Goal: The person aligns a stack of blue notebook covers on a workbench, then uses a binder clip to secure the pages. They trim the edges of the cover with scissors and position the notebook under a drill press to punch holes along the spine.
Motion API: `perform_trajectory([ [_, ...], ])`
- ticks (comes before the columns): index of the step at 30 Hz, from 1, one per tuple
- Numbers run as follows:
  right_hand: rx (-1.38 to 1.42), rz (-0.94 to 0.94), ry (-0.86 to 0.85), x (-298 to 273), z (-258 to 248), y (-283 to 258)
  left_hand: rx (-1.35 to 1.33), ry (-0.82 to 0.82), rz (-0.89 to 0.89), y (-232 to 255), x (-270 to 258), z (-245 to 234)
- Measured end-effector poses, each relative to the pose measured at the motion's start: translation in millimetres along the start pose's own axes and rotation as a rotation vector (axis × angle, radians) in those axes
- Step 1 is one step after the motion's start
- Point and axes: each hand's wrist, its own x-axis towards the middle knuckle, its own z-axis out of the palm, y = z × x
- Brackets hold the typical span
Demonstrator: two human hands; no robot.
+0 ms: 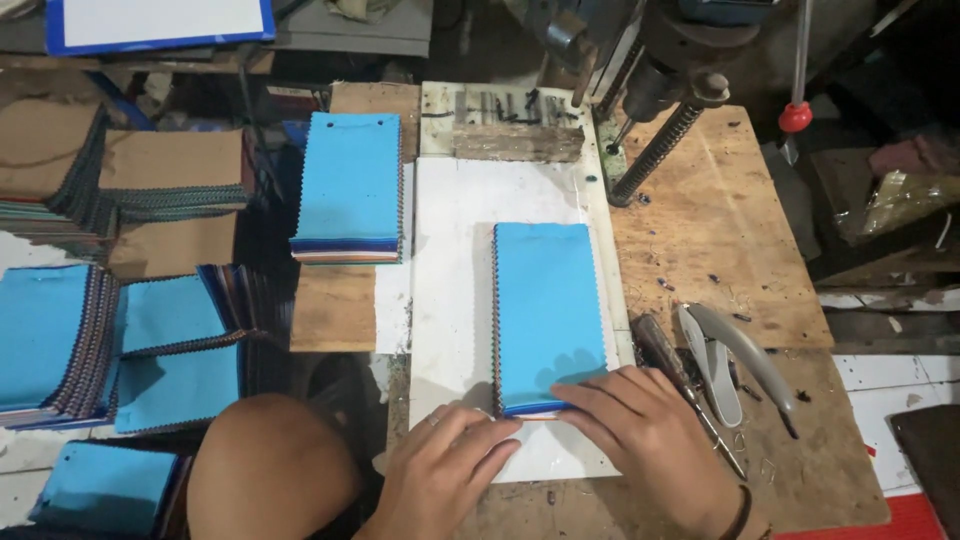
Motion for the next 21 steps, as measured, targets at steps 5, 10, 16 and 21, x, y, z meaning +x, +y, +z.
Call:
perform_trajectory([
  [5,-0.018,-0.021,-0.034,5.8,-3.1,4.8,0.108,-0.003,0.032,-5.5,-4.0,5.1],
  [10,-0.047,-0.064,-0.09,10.5,-7.1,4.7,0.282,0.012,0.043,-11.2,-9.1,15.7],
  [16,-0.197,-0.236,0.032,35.6,-12.8,10.8,0.288,-0.002,0.024,-15.4,-13.0,22.1],
  [21,-0.416,-0.281,0.059,38.8,0.8,13.3,0.19,-0.051,-0.139,-11.5,-17.2,25.4],
])
